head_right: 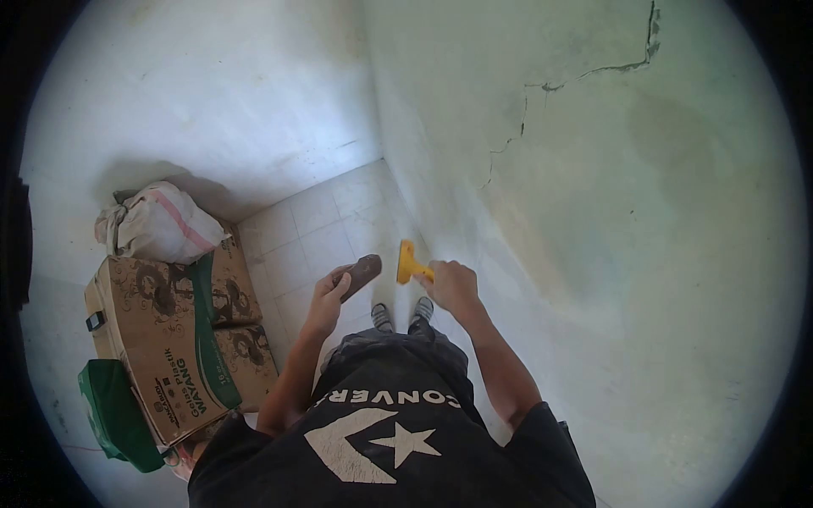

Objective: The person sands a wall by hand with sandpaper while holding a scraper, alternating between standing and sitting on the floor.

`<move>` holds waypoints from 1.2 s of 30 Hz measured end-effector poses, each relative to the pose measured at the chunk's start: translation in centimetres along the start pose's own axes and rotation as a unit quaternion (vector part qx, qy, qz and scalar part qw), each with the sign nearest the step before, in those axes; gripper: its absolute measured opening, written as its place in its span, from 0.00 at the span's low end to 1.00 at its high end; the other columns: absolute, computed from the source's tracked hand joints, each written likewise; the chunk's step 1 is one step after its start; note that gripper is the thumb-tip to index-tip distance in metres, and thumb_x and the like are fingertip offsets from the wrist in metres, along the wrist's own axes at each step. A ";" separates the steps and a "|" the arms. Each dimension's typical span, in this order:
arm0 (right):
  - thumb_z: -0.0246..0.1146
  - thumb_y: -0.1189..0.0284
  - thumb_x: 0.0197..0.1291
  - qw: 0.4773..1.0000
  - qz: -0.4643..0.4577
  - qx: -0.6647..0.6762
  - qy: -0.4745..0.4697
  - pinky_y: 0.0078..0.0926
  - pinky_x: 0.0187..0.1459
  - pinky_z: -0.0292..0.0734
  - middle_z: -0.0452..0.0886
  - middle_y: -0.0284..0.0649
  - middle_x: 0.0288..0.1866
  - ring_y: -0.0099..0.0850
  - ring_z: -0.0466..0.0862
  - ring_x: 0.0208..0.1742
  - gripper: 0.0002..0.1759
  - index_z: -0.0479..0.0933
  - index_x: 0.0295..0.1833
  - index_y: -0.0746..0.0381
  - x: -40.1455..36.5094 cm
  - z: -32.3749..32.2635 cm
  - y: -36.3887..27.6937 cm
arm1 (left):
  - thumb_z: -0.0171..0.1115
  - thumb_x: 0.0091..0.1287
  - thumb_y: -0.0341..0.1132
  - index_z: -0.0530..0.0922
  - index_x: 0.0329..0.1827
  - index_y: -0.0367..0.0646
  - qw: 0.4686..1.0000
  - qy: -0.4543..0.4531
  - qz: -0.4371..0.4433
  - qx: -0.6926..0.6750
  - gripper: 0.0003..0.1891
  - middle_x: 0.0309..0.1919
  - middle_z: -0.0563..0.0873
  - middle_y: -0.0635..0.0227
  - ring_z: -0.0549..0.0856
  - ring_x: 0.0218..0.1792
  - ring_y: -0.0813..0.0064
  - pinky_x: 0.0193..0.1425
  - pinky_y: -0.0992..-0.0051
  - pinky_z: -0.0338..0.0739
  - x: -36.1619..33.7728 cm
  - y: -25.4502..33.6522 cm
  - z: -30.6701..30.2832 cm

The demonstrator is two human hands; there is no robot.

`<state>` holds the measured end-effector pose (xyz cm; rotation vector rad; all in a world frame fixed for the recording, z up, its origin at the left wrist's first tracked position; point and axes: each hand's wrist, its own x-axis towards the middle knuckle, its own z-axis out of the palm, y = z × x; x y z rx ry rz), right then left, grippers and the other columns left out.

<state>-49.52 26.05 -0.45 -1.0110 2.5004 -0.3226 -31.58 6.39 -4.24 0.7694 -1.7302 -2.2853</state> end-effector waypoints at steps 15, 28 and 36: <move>0.60 0.43 0.71 0.995 0.052 -0.013 0.078 0.49 0.40 0.82 0.88 0.49 0.31 0.50 0.89 0.37 0.30 0.86 0.37 0.60 1.4 -0.1 0.3 | 0.54 0.83 0.36 0.80 0.65 0.33 0.983 0.004 0.049 0.177 0.17 0.44 0.90 0.58 0.82 0.45 0.78 0.55 0.72 0.77 -2.4 3.3 3.9; 0.60 0.43 0.71 0.990 0.104 0.076 -0.054 0.52 0.49 0.82 0.89 0.54 0.42 0.54 0.89 0.47 0.30 0.86 0.44 0.63 -0.6 1.7 4.9 | 0.54 0.82 0.35 0.79 0.66 0.32 0.955 -0.056 -0.030 0.289 0.18 0.48 0.91 0.53 0.88 0.51 0.69 0.61 0.71 0.78 -0.6 3.5 1.6; 0.65 0.42 0.68 0.985 0.085 0.134 0.071 0.45 0.37 0.78 0.83 0.55 0.28 0.48 0.85 0.32 0.35 0.81 0.35 0.70 1.2 8.9 7.2 | 0.54 0.82 0.38 0.79 0.65 0.30 0.992 -0.030 -0.012 0.121 0.19 0.52 0.90 0.59 0.86 0.56 0.71 0.66 0.69 0.77 1.8 -2.8 1.5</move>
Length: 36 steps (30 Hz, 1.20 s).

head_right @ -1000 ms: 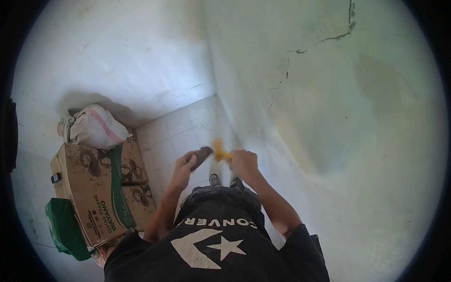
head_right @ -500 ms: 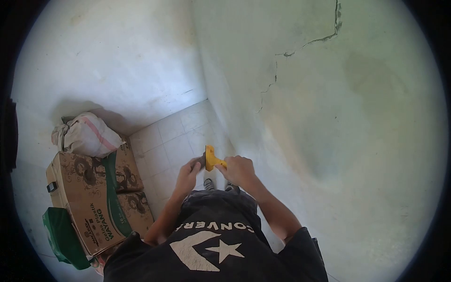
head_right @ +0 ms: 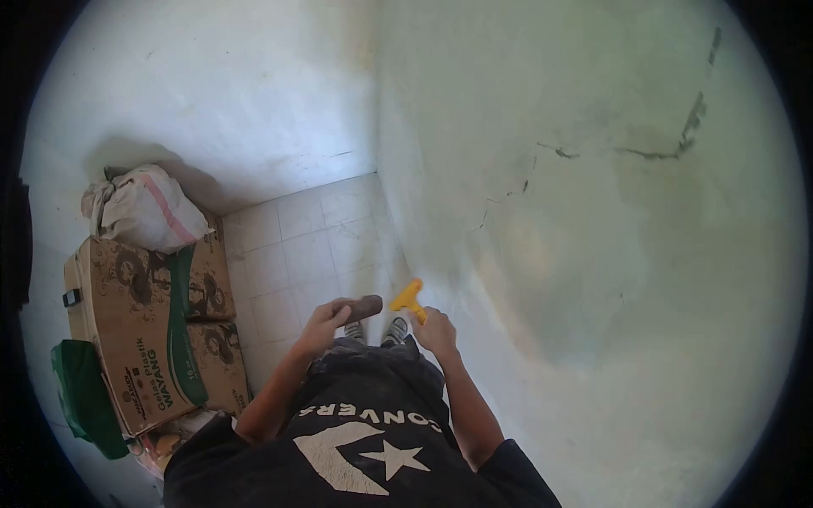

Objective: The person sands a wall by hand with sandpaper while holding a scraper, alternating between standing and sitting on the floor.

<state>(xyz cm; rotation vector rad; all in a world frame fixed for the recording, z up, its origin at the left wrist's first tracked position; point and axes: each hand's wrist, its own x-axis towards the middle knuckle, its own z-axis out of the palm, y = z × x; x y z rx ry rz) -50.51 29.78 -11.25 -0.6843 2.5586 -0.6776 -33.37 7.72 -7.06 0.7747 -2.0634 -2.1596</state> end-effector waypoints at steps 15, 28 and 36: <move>0.71 0.50 0.63 0.935 0.113 0.029 -0.335 0.41 0.48 0.82 0.89 0.54 0.40 0.45 0.90 0.43 0.31 0.83 0.47 0.72 6.3 11.8 3.5 | 0.64 0.77 0.32 0.73 0.71 0.34 0.810 -0.023 -0.136 -0.570 0.22 0.63 0.84 0.61 0.83 0.65 0.68 0.75 0.64 0.74 11.0 -6.9 -0.1; 0.55 0.60 0.75 0.906 0.196 -0.150 -0.344 0.62 0.60 0.77 0.79 0.62 0.63 0.61 0.84 0.59 0.26 0.66 0.69 0.66 13.4 26.0 8.0 | 0.64 0.78 0.33 0.72 0.73 0.39 0.822 -0.111 -0.252 -0.499 0.23 0.52 0.82 0.71 0.79 0.52 0.79 0.62 0.73 0.75 27.5 -19.3 -1.4; 0.60 0.60 0.72 0.914 0.100 -0.235 -0.315 0.51 0.64 0.71 0.80 0.49 0.66 0.49 0.78 0.68 0.28 0.71 0.73 0.60 12.9 31.2 11.1 | 0.57 0.81 0.39 0.67 0.80 0.40 0.957 -0.016 -0.183 -0.227 0.28 0.62 0.83 0.49 0.79 0.67 0.56 0.74 0.63 0.70 34.3 -28.0 5.9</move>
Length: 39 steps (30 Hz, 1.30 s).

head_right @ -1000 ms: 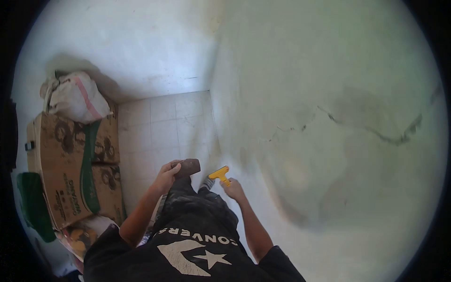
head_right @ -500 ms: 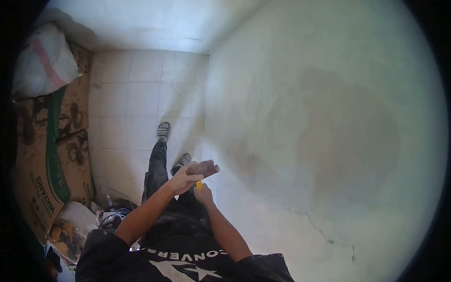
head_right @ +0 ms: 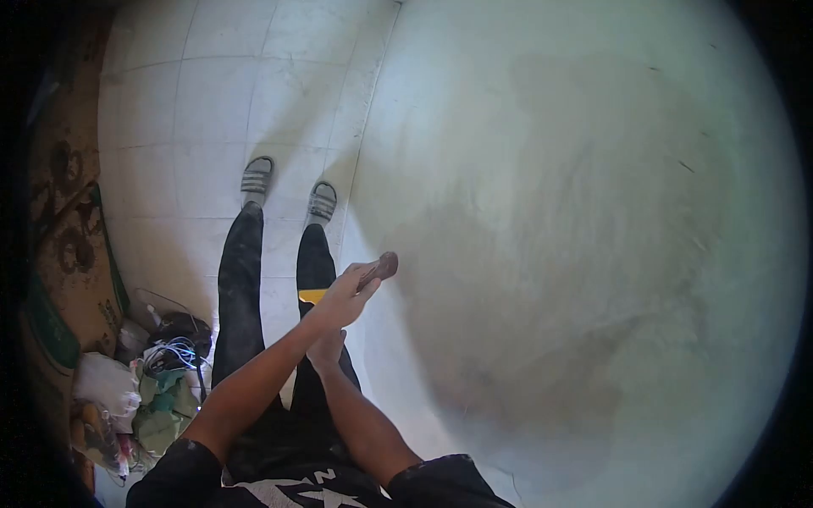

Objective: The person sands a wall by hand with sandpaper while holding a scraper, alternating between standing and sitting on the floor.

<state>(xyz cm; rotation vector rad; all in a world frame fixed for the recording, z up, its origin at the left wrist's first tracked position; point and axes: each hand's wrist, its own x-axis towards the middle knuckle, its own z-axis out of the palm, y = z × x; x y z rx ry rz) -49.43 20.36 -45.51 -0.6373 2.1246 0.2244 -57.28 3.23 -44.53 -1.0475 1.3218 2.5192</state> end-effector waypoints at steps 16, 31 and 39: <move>0.61 0.57 0.75 0.994 0.026 0.101 0.031 0.57 0.64 0.73 0.80 0.55 0.67 0.55 0.80 0.62 0.37 0.60 0.82 0.62 5.5 1.1 3.7 | 0.56 0.67 0.26 0.64 0.81 0.35 0.842 0.269 0.181 0.431 0.36 0.79 0.71 0.62 0.72 0.74 0.57 0.77 0.58 0.65 14.5 1.6 5.9; 0.67 0.44 0.68 0.992 0.056 0.116 0.012 0.56 0.66 0.73 0.79 0.58 0.66 0.55 0.79 0.64 0.48 0.57 0.83 0.57 6.6 -0.1 4.1 | 0.57 0.66 0.25 0.57 0.84 0.32 0.874 0.172 0.154 0.428 0.40 0.84 0.62 0.56 0.76 0.62 0.57 0.66 0.60 0.71 12.5 2.1 6.3; 0.64 0.42 0.68 0.991 0.021 0.117 0.056 0.56 0.64 0.75 0.80 0.57 0.63 0.56 0.82 0.61 0.47 0.58 0.83 0.56 7.2 -0.2 4.1 | 0.57 0.65 0.23 0.57 0.83 0.30 0.842 0.206 0.184 0.463 0.40 0.85 0.58 0.52 0.78 0.56 0.54 0.58 0.60 0.75 10.6 1.3 7.5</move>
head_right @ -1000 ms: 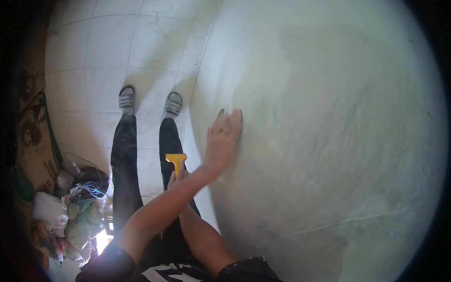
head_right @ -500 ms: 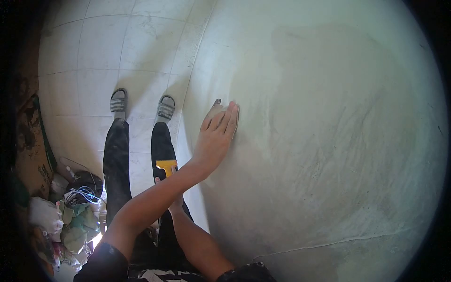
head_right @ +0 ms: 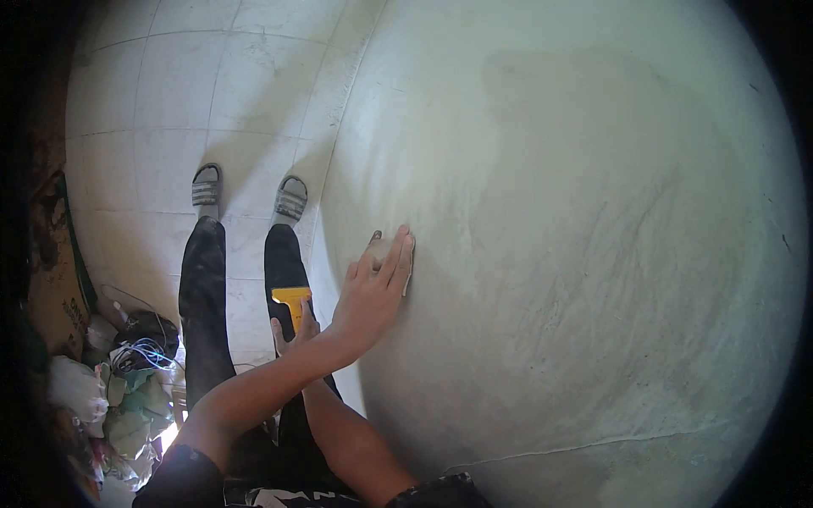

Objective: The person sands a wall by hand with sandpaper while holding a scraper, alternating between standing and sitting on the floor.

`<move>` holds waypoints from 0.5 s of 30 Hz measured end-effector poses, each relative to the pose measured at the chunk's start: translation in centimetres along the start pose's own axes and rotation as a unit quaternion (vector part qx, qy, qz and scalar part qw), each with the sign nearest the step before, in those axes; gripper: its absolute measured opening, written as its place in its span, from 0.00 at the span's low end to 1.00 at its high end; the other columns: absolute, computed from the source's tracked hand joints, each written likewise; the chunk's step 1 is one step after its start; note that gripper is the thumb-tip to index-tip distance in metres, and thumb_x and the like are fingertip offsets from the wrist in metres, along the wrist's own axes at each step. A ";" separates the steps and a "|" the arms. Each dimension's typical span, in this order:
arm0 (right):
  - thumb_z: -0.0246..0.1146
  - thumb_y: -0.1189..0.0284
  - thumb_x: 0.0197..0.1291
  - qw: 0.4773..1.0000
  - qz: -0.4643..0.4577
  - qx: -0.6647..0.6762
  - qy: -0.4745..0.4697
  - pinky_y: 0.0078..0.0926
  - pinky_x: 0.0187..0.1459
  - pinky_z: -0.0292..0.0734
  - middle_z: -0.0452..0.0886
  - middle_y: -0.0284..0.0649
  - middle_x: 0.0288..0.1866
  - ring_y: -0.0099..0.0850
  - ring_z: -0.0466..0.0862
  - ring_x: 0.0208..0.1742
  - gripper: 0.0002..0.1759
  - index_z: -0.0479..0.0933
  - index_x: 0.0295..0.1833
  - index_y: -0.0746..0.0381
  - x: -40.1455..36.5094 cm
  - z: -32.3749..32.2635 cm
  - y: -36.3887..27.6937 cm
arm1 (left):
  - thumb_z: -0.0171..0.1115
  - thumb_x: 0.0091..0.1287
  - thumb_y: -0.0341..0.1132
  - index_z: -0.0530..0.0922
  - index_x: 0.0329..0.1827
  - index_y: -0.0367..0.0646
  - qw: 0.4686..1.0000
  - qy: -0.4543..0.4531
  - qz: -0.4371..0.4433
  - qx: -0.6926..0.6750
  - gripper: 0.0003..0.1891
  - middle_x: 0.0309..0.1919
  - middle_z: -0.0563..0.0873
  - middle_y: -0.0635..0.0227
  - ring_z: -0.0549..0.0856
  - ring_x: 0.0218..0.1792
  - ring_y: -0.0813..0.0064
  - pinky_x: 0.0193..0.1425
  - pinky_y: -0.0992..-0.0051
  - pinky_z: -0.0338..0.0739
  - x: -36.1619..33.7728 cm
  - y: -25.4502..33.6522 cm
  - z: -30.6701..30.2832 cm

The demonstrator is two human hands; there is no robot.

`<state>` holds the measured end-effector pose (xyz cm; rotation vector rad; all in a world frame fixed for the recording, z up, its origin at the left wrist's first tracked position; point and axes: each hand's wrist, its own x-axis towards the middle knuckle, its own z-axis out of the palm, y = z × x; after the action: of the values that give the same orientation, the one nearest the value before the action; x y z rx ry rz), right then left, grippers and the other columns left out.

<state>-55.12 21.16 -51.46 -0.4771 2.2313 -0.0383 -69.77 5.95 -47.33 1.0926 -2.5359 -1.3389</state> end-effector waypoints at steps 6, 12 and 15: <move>0.65 0.42 0.68 1.000 -0.016 0.003 0.023 0.56 0.62 0.76 0.80 0.59 0.62 0.57 0.82 0.60 0.47 0.59 0.82 0.55 -0.3 0.3 0.2 | 0.58 0.63 0.23 0.58 0.83 0.32 0.997 -0.061 -0.019 -0.043 0.41 0.86 0.56 0.55 0.76 0.64 0.51 0.59 0.57 0.74 0.8 -0.3 -0.9; 0.66 0.43 0.68 1.000 0.007 -0.018 -0.010 0.56 0.65 0.73 0.80 0.57 0.64 0.56 0.81 0.62 0.48 0.58 0.83 0.56 -0.3 0.0 0.3 | 0.58 0.61 0.21 0.59 0.85 0.42 0.992 -0.018 -0.035 -0.118 0.44 0.86 0.57 0.63 0.69 0.75 0.52 0.76 0.55 0.63 1.2 -1.1 -0.5; 0.66 0.43 0.68 0.999 0.013 0.013 -0.029 0.55 0.67 0.71 0.80 0.56 0.66 0.56 0.80 0.63 0.48 0.57 0.83 0.57 -0.1 0.2 0.5 | 0.57 0.63 0.20 0.60 0.84 0.40 0.988 -0.023 -0.021 -0.152 0.41 0.84 0.62 0.59 0.53 0.86 0.52 0.86 0.51 0.51 -0.2 -0.7 0.0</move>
<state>-55.06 21.73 -51.61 -0.4297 2.1780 -0.0381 -69.23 5.84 -47.75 1.0687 -2.2453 -1.7094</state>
